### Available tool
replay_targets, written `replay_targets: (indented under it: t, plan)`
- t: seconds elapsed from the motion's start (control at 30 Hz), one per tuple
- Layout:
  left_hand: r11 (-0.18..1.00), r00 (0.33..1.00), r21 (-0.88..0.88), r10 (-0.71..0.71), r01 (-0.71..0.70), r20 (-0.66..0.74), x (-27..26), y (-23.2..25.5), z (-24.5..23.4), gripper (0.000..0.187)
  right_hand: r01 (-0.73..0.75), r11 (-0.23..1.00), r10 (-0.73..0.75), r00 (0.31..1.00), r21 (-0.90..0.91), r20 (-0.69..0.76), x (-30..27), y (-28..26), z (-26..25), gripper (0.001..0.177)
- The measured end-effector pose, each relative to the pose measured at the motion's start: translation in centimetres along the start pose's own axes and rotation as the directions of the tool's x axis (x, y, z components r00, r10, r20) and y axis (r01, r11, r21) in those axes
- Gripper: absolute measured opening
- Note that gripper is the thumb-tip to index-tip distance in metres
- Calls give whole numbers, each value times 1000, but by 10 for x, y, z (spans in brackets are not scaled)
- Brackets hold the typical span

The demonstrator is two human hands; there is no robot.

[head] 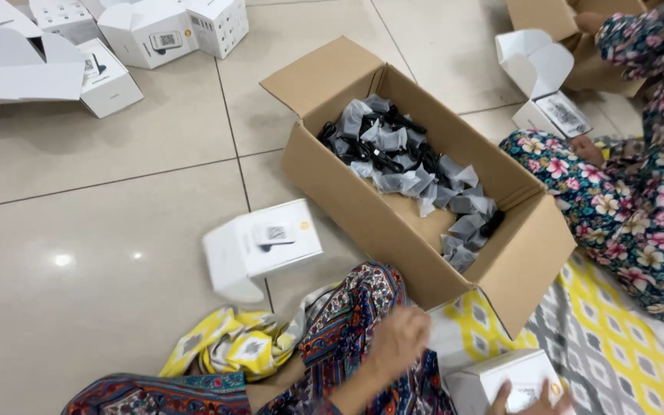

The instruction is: The person packs small electronic items from a bulk box into individual white retail boxes while sitting on the floor.

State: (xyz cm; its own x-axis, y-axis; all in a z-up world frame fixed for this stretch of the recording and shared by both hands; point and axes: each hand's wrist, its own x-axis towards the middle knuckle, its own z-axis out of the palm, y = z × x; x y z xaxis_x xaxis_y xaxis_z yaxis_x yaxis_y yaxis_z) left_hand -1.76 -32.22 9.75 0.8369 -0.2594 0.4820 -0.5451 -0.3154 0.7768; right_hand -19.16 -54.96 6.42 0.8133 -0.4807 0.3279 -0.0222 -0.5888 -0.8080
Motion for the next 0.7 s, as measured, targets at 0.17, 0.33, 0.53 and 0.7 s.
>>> replay_targets:
  t: [0.17, 0.33, 0.53, 0.7]
  plan:
    - [894, 965, 372, -200, 250, -168, 18, -90, -110, 20, 168, 983, -155, 976, -80, 153, 106, -111, 176, 38]
    - [814, 901, 398, -332, 423, -278, -53, -124, -191, 22, 324, 934, -357, 808, 153, 469, 124, -165, 334, 45]
    - [730, 802, 416, -302, 542, -515, -121, -124, -233, 25, 556, 825, -480, 600, 98, 640, 106, -187, 442, 78]
    - [563, 491, 30, -691, 826, -531, -129, -168, -214, 33, 530, 778, -187, 708, -337, 681, 65, -179, 447, 99]
